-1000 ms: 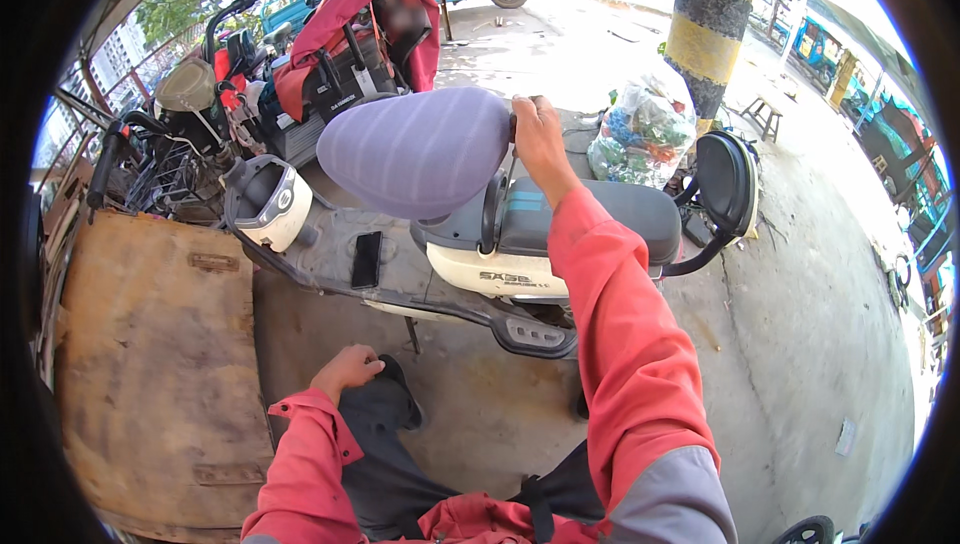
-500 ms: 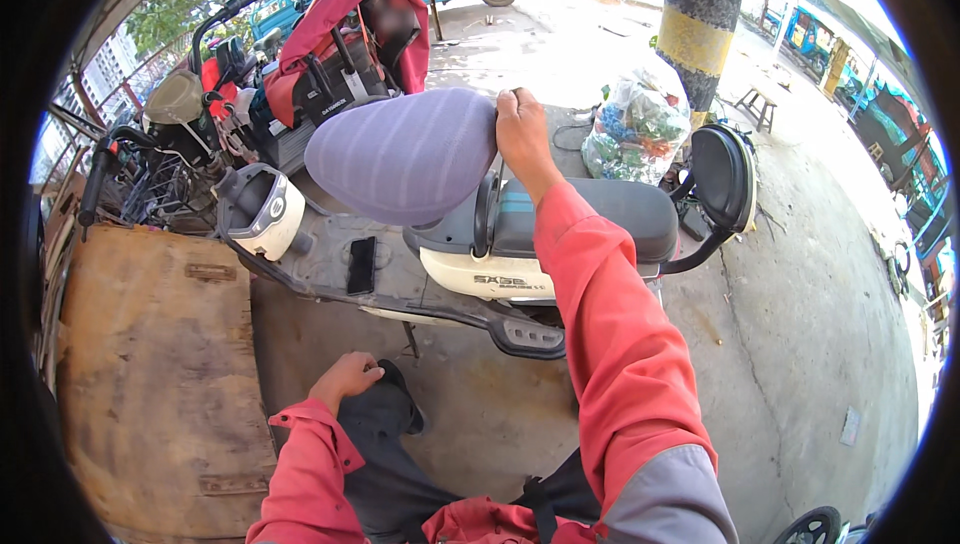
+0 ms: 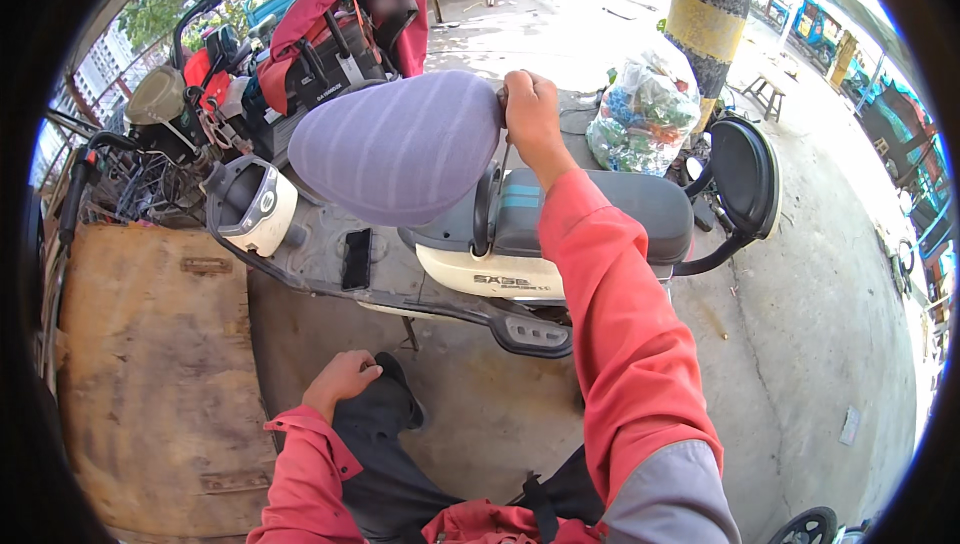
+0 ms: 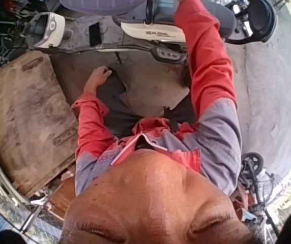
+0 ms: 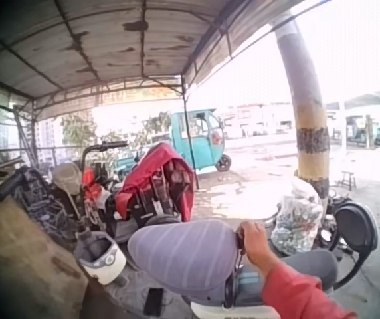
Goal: The person removes a purple seat cover from a scooter, then uses a screwdriver to unscrew and lift the seat. They reach into the under-seat compartment and manipulate a small white electrical connector.
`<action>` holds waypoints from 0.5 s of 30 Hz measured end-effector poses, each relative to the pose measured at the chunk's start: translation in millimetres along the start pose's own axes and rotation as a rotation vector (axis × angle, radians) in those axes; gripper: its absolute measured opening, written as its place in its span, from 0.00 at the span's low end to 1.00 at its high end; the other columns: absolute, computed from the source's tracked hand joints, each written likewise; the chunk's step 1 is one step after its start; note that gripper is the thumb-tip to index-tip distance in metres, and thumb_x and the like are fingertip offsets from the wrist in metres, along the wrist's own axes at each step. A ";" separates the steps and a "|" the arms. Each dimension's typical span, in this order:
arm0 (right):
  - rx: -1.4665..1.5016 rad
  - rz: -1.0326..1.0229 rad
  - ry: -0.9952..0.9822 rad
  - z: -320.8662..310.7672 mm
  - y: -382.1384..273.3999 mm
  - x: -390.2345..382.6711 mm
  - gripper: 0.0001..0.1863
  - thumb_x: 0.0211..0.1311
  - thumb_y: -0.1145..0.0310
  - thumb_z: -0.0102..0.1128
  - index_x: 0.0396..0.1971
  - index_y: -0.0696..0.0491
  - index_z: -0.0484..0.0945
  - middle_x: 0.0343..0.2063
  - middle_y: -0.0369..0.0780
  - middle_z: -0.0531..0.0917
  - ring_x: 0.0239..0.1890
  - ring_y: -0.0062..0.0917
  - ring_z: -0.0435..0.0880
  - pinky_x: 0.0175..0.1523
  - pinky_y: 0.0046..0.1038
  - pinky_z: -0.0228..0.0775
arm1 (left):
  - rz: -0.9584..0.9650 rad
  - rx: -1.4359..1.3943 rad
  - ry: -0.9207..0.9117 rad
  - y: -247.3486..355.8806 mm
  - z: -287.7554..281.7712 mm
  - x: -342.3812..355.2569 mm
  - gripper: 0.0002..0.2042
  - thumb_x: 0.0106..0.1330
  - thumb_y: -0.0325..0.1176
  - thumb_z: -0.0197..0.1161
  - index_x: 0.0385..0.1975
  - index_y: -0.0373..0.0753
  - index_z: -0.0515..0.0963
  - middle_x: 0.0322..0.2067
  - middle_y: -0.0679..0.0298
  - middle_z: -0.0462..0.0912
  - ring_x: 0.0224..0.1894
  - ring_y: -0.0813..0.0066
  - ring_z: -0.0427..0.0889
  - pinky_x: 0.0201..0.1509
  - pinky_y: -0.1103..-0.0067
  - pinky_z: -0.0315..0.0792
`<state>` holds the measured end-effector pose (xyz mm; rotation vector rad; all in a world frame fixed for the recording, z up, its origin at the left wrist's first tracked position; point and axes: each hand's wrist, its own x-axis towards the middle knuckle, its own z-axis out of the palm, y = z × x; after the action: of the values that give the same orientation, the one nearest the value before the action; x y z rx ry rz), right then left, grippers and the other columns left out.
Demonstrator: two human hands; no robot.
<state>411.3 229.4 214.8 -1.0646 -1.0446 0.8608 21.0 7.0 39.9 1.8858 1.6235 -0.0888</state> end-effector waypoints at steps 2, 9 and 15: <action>0.092 0.072 -0.047 -2.4 -5.8 -4.9 0.16 0.65 0.62 0.46 0.22 0.55 0.71 0.18 0.36 0.73 0.20 0.22 0.71 0.22 0.28 0.60 | -0.002 0.012 0.002 0.1 2.4 1.7 0.17 0.68 0.44 0.64 0.40 0.34 0.84 0.40 0.47 0.87 0.45 0.47 0.85 0.51 0.62 0.76; -0.217 -0.233 0.058 8.4 2.2 -16.7 0.20 0.76 0.58 0.50 0.36 0.63 0.73 0.29 0.47 0.78 0.35 0.31 0.76 0.46 0.34 0.69 | 0.014 0.063 -0.031 13.8 4.9 13.1 0.17 0.67 0.44 0.64 0.40 0.34 0.84 0.41 0.47 0.87 0.46 0.45 0.84 0.53 0.61 0.76; -0.291 -0.168 0.046 13.8 -5.2 -8.7 0.22 0.74 0.58 0.48 0.37 0.65 0.75 0.31 0.52 0.81 0.37 0.35 0.78 0.48 0.35 0.70 | 0.017 0.034 -0.025 9.6 9.3 13.8 0.17 0.67 0.44 0.64 0.40 0.34 0.84 0.41 0.47 0.87 0.47 0.46 0.84 0.53 0.61 0.76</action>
<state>395.9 223.5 219.5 -1.2130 -1.2271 0.5569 36.1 13.9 30.4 1.9159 1.5982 -0.1333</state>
